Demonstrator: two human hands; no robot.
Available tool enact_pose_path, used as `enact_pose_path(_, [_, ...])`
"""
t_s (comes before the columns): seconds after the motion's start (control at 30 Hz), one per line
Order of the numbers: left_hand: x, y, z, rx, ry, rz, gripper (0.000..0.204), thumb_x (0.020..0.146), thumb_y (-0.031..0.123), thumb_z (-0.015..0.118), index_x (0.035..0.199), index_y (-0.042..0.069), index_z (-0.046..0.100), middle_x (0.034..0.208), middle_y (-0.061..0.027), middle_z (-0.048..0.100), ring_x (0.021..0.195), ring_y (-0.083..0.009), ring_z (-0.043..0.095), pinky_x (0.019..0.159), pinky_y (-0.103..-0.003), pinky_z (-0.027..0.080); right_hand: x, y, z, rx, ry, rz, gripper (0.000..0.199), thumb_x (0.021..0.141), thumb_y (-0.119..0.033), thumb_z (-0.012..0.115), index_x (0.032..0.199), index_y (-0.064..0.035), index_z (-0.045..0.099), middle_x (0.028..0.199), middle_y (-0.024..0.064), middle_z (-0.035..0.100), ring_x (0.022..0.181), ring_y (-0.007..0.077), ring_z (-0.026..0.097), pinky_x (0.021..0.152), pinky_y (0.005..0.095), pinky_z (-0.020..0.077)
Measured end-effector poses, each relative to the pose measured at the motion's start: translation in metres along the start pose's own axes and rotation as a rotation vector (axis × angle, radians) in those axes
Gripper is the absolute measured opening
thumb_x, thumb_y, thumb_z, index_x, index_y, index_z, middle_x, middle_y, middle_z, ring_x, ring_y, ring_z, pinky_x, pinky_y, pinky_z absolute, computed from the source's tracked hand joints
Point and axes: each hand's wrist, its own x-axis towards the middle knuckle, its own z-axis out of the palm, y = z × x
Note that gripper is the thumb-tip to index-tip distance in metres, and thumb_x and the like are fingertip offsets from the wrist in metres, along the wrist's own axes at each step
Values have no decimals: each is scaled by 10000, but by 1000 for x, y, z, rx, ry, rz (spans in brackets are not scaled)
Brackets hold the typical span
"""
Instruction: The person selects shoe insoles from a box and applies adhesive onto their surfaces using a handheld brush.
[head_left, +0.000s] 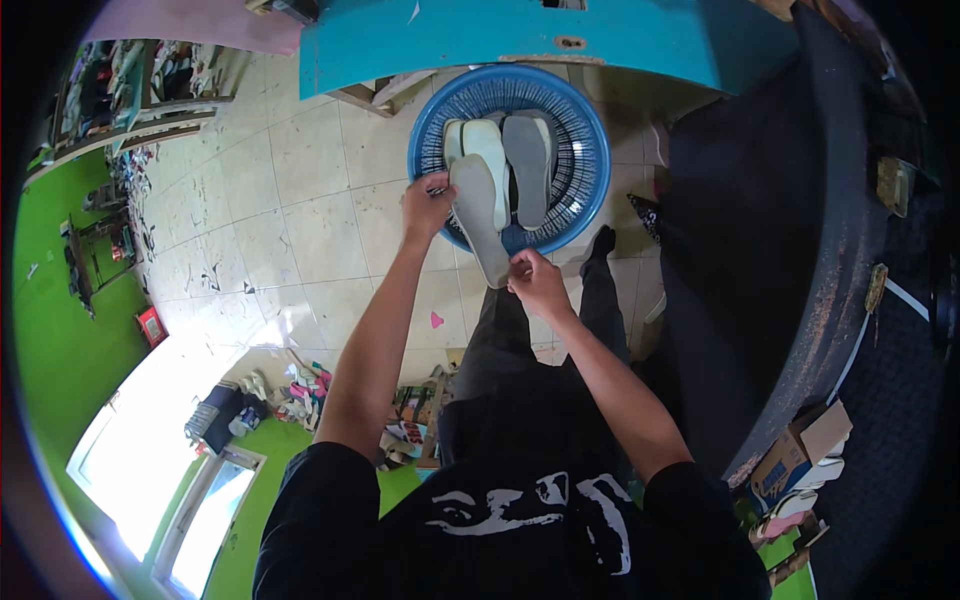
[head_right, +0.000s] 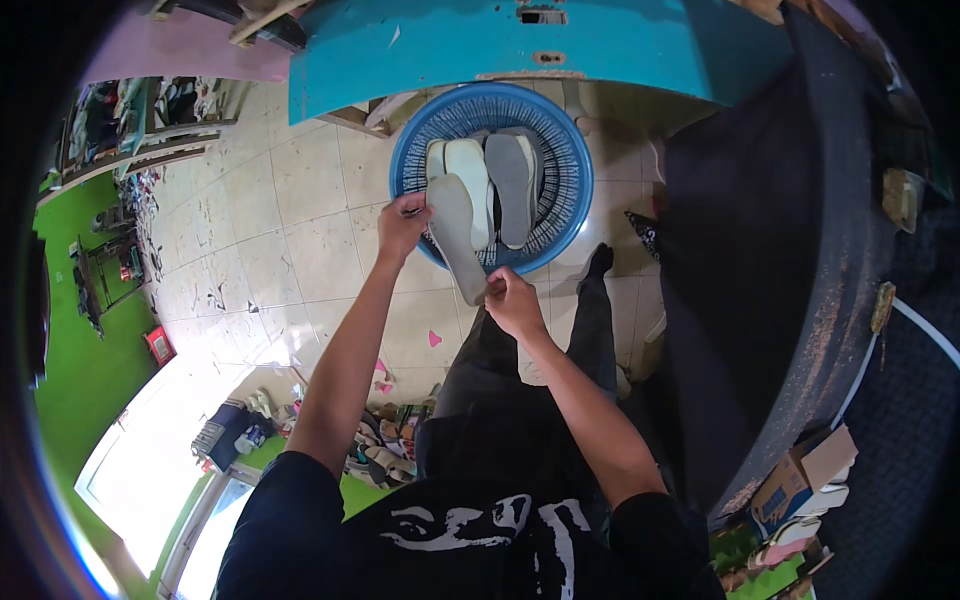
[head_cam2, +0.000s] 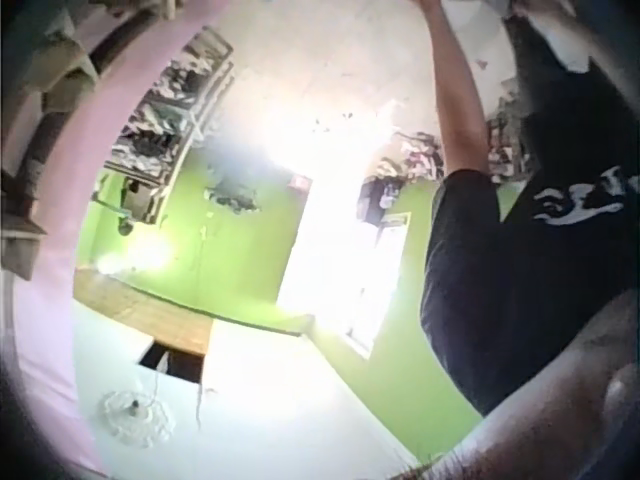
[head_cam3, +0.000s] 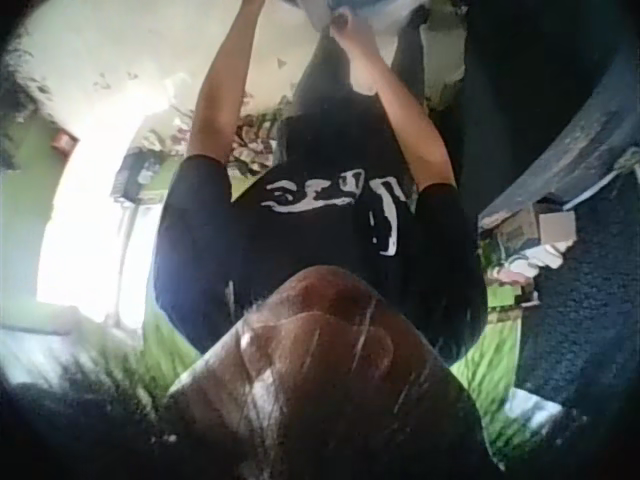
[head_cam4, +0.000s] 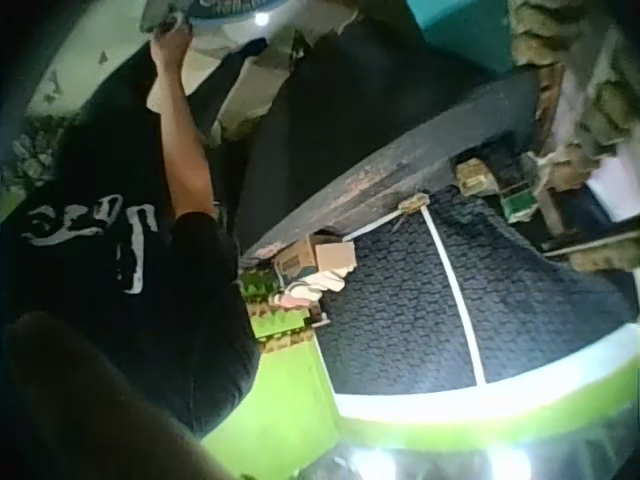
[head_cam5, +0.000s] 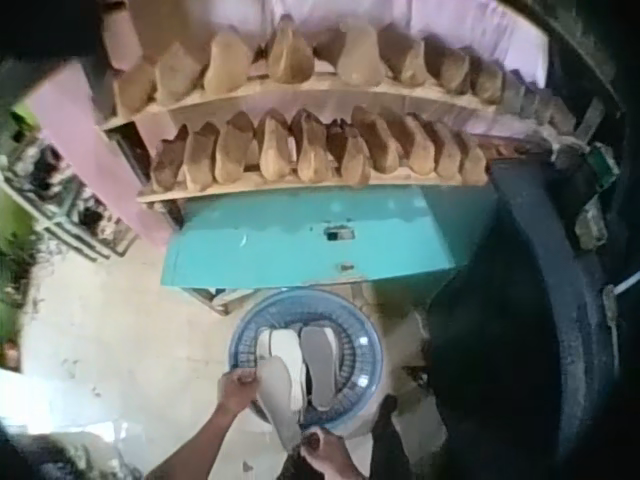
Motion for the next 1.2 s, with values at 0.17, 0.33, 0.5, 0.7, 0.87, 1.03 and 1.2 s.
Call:
enact_pose_path(0.17, [35, 20, -3, 209, 19, 102, 259, 848, 144, 805, 1099, 78, 806, 1010, -116, 811, 923, -273, 792, 858, -395, 621, 56, 8, 37, 8, -41, 204, 216, 859, -170, 769, 993, -6, 725, 907, 133, 791, 776, 235, 784, 781, 355, 620])
enact_pose_path(0.33, [66, 30, -5, 372, 10, 210, 271, 802, 115, 806, 1065, 54, 782, 1027, -142, 798, 894, -320, 777, 852, -411, 620, 85, -16, 60, -85, -19, 221, 356, 848, -322, 834, 973, 0, 749, 900, 147, 795, 876, 264, 792, 804, 380, 610])
enact_pose_path(0.5, [81, 31, -5, 390, 19, 238, 260, 796, 110, 818, 1043, 46, 768, 983, -139, 789, 902, -319, 773, 848, -415, 619, 99, -27, 69, -138, 56, 67, 408, 842, -356, 874, 979, 7, 749, 937, 174, 796, 881, 318, 787, 805, 408, 602])
enact_pose_path(0.7, [88, 34, -6, 525, -61, 265, 346, 814, 84, 804, 1154, 41, 755, 1155, -181, 754, 1020, -359, 749, 922, -452, 607, 121, -25, 73, -159, 70, -14, 417, 831, -330, 886, 1033, 6, 745, 1007, 185, 784, 970, 362, 763, 872, 431, 599])
enact_pose_path(0.87, [79, 29, -5, 642, -125, 369, 542, 813, 67, 784, 1344, 22, 685, 1306, -242, 692, 1178, -425, 687, 1028, -479, 570, 127, -6, 84, -342, 144, -34, 486, 826, -325, 894, 1149, -2, 729, 1151, 226, 722, 1084, 406, 711, 953, 455, 580])
enact_pose_path(1.03, [51, 27, -8, 610, -201, 320, 775, 787, 97, 821, 1503, 14, 536, 1422, -283, 613, 1314, -452, 604, 1115, -473, 516, 109, -11, 61, -421, -17, -42, 503, 871, -380, 850, 1191, -19, 707, 1115, 225, 717, 1056, 408, 708, 955, 493, 570])
enact_pose_path(1.2, [-5, 52, -15, 533, -169, 379, 702, 790, 55, 817, 1453, 72, 589, 1459, -238, 597, 1357, -432, 576, 1143, -447, 495, 74, -27, 19, -313, -54, -176, 414, 903, -350, 821, 1158, -37, 728, 1036, 196, 735, 988, 374, 730, 920, 446, 583])
